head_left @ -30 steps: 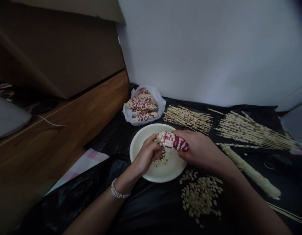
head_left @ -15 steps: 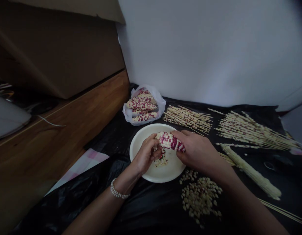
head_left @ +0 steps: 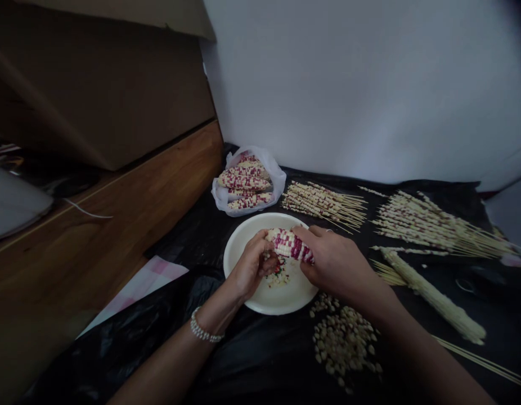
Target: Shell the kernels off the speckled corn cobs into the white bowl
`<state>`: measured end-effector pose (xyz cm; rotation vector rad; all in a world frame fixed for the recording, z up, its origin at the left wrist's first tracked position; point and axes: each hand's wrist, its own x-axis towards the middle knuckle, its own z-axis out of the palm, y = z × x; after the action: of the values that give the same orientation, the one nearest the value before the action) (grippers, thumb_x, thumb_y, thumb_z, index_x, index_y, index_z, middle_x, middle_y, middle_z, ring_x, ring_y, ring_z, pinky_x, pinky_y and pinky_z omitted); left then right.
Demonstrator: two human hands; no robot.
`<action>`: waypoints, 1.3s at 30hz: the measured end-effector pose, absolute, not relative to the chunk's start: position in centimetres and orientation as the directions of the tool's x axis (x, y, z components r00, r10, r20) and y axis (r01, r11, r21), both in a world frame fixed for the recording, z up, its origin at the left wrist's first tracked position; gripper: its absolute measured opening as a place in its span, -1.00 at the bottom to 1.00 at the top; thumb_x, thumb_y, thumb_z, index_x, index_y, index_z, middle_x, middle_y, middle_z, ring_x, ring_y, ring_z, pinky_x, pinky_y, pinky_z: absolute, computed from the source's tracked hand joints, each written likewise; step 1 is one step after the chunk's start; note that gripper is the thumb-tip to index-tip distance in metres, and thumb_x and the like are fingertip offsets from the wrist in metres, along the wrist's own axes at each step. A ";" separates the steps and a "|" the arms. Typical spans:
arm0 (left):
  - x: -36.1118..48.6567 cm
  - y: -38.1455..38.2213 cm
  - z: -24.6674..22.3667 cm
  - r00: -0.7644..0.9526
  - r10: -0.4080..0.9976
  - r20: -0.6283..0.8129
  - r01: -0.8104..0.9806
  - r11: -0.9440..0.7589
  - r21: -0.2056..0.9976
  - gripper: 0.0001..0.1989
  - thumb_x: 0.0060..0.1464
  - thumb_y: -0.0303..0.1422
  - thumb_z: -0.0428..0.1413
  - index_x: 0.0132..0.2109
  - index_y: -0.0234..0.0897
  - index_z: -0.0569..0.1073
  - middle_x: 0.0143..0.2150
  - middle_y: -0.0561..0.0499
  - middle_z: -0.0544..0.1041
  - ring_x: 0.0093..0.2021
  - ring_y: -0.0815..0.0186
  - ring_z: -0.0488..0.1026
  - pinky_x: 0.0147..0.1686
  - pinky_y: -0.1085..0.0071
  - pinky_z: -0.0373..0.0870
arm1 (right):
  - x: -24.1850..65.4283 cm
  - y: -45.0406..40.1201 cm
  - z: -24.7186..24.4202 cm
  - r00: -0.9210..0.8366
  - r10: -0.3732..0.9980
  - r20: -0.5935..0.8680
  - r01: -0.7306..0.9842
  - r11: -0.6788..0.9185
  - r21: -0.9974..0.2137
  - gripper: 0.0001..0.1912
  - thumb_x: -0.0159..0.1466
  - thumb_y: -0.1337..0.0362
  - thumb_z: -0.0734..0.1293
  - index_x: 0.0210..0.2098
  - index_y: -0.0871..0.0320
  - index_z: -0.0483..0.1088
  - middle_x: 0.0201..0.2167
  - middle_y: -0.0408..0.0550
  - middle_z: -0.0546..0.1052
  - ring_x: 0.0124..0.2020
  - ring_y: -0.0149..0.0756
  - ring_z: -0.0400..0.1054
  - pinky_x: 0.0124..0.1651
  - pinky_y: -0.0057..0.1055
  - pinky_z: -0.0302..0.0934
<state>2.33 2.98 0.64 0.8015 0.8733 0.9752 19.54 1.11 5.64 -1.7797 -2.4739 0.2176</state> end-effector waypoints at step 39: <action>1.9 2.8 -0.9 0.196 0.975 -0.108 -0.030 0.116 0.993 -0.76 0.16 -0.26 0.15 -0.05 -0.22 0.47 -0.39 0.06 0.40 -0.42 0.32 0.28 -0.47 0.44 0.17 | 19.8 0.8 6.0 -0.281 0.959 -0.035 0.945 0.270 -0.183 -0.60 0.22 0.36 0.25 0.05 0.15 0.43 -0.13 0.06 0.58 -0.29 -0.17 0.45 -0.35 -0.31 0.00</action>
<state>1.89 2.76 -0.86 1.1823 1.0874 1.0038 19.76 0.82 6.04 -1.8311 -2.4365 0.2571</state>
